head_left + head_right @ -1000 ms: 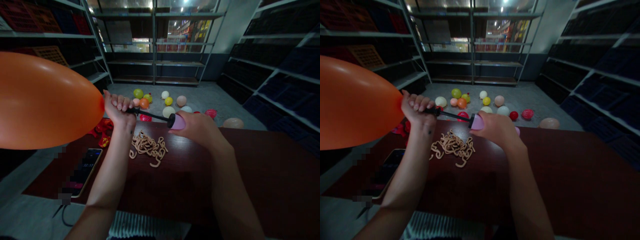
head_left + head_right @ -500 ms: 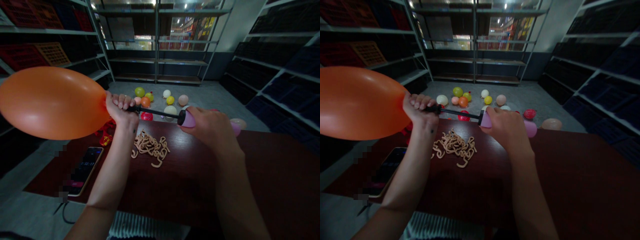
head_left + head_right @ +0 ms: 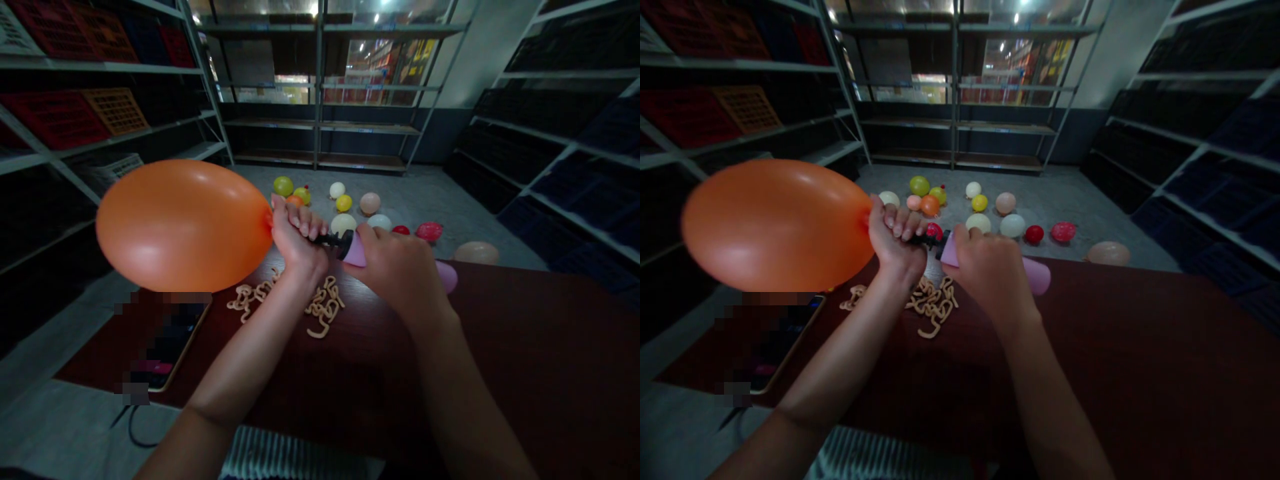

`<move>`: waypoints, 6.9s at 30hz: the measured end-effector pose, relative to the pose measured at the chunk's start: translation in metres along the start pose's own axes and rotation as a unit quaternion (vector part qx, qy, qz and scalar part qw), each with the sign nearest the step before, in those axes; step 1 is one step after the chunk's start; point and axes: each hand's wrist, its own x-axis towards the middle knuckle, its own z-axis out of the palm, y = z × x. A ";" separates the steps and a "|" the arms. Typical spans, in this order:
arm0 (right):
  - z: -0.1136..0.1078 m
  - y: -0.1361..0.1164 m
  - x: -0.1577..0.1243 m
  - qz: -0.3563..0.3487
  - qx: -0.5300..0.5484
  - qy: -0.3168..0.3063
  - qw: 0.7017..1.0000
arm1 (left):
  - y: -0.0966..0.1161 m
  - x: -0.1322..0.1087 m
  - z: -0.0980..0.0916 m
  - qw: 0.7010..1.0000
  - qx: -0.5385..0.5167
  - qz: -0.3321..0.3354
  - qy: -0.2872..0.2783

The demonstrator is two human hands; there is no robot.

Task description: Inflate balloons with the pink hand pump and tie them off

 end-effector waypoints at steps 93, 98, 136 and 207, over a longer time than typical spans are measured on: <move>-0.003 0.032 -0.002 0.005 0.034 0.023 0.999 | 0.065 0.042 -0.020 0.995 0.046 0.077 -0.031; -0.006 0.028 -0.003 -0.004 -0.005 0.039 0.999 | 0.054 0.030 -0.008 0.998 -0.004 0.064 0.005; -0.005 0.032 -0.003 -0.004 0.071 -0.011 0.997 | 0.068 0.039 -0.015 0.996 -0.017 0.071 -0.056; 0.001 0.027 0.000 -0.006 -0.017 0.035 0.999 | 0.045 0.031 -0.007 0.997 0.030 0.074 0.020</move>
